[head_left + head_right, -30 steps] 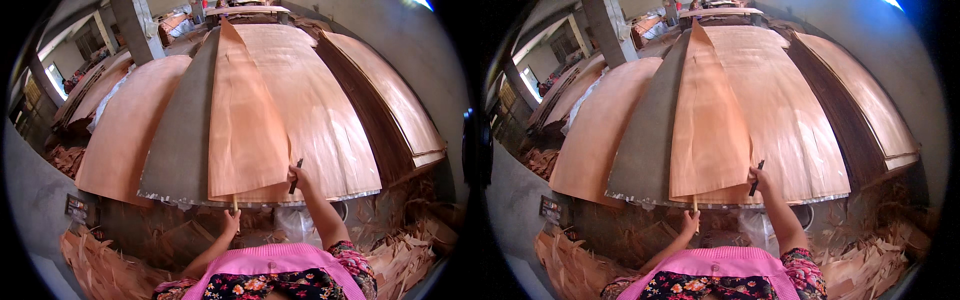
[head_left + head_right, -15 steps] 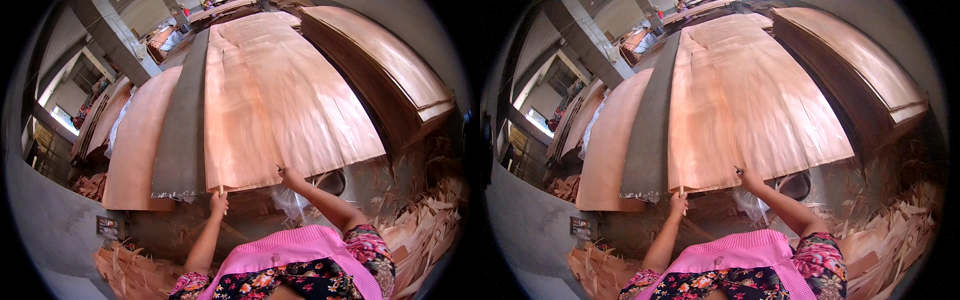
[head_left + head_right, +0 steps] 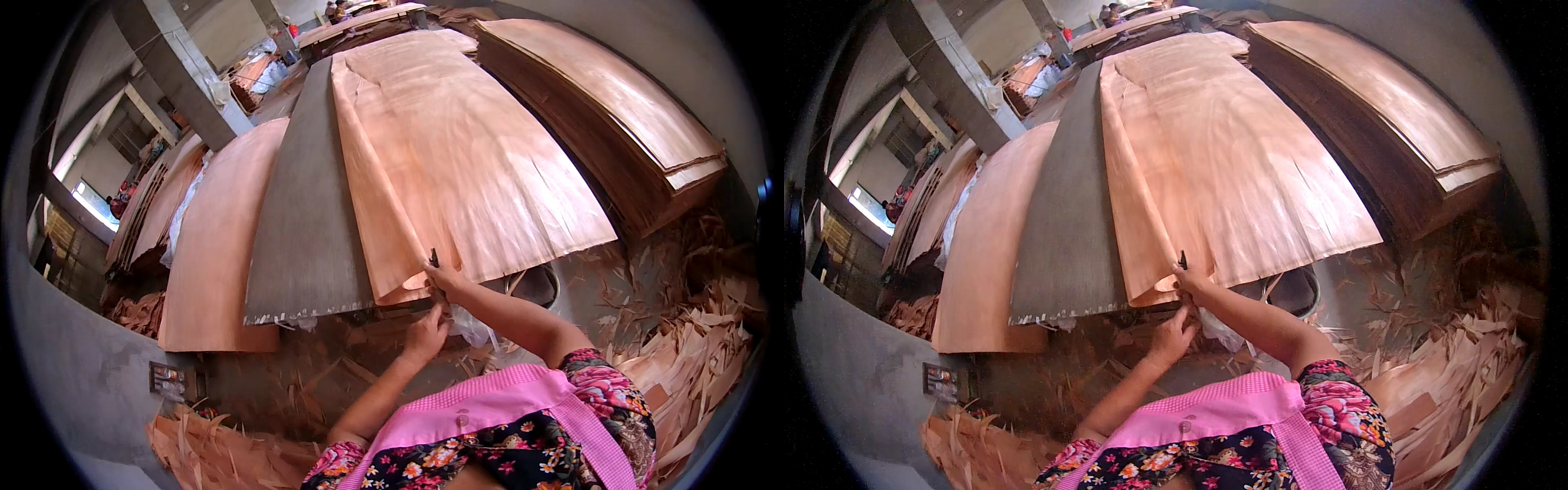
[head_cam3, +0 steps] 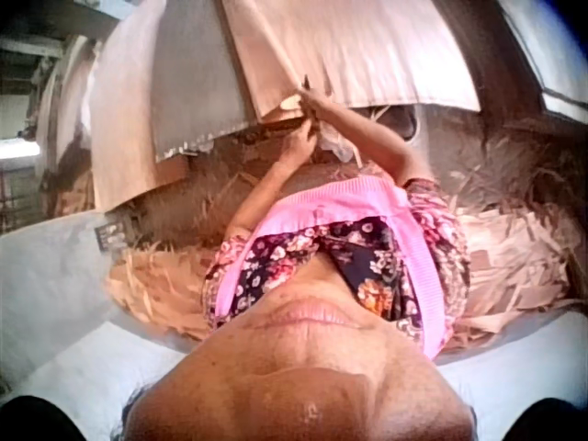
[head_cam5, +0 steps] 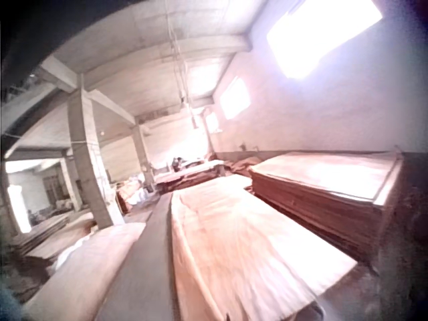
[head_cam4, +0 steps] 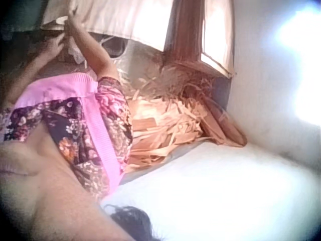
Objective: The person cuts sheets of wood veneer using a hand blade, aligns a long guide strip, and moves the cut pieces onto a stack.
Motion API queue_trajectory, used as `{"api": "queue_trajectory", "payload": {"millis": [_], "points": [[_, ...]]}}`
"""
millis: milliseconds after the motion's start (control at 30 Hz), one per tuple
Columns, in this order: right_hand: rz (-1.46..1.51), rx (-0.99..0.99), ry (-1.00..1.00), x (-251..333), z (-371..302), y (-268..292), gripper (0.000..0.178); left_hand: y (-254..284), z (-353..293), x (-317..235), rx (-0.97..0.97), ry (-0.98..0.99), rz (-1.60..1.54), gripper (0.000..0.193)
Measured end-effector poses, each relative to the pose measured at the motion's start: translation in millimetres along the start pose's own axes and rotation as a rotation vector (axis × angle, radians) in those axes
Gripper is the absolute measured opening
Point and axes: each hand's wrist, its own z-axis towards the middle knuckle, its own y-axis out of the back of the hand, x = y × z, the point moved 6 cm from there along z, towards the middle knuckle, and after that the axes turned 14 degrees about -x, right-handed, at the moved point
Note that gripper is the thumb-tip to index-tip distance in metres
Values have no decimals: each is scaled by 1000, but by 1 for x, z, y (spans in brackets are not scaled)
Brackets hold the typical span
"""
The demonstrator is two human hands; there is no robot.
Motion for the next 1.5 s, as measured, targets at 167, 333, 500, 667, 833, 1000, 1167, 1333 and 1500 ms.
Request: {"api": "queue_trajectory", "payload": {"millis": [167, 333, 500, 667, 833, 1000, 1167, 1333, 1500], "points": [[55, -102, 123, 54, -12, 48, 18, -26, -17, -6, 18, -23, -214, 33], [100, -95, 165, 104, -32, 152, 27, -86, -31, 12, 236, 409, -282, 23], [203, -42, 166, 140, -51, 318, 19, -169, -26, -35, 222, 760, -736, 34], [254, -70, 130, 187, -86, 518, 17, -291, -30, -167, 297, 1334, -1601, 91], [431, -57, -21, 240, -116, 703, 16, -405, -15, -273, 93, 1486, -1721, 102], [333, -208, 83, 285, -98, 884, 17, -537, 13, -324, -125, 1832, -1547, 97], [259, -418, 127, 342, -76, 1048, 21, -623, 114, -394, -325, 1074, -1885, 75], [251, -356, 149, 417, -54, 1185, 18, -614, 191, -435, -1105, 1029, -1685, 80], [232, -370, 147, 473, -17, 1314, 15, -659, 249, -481, -1319, 931, -1651, 83]]}}
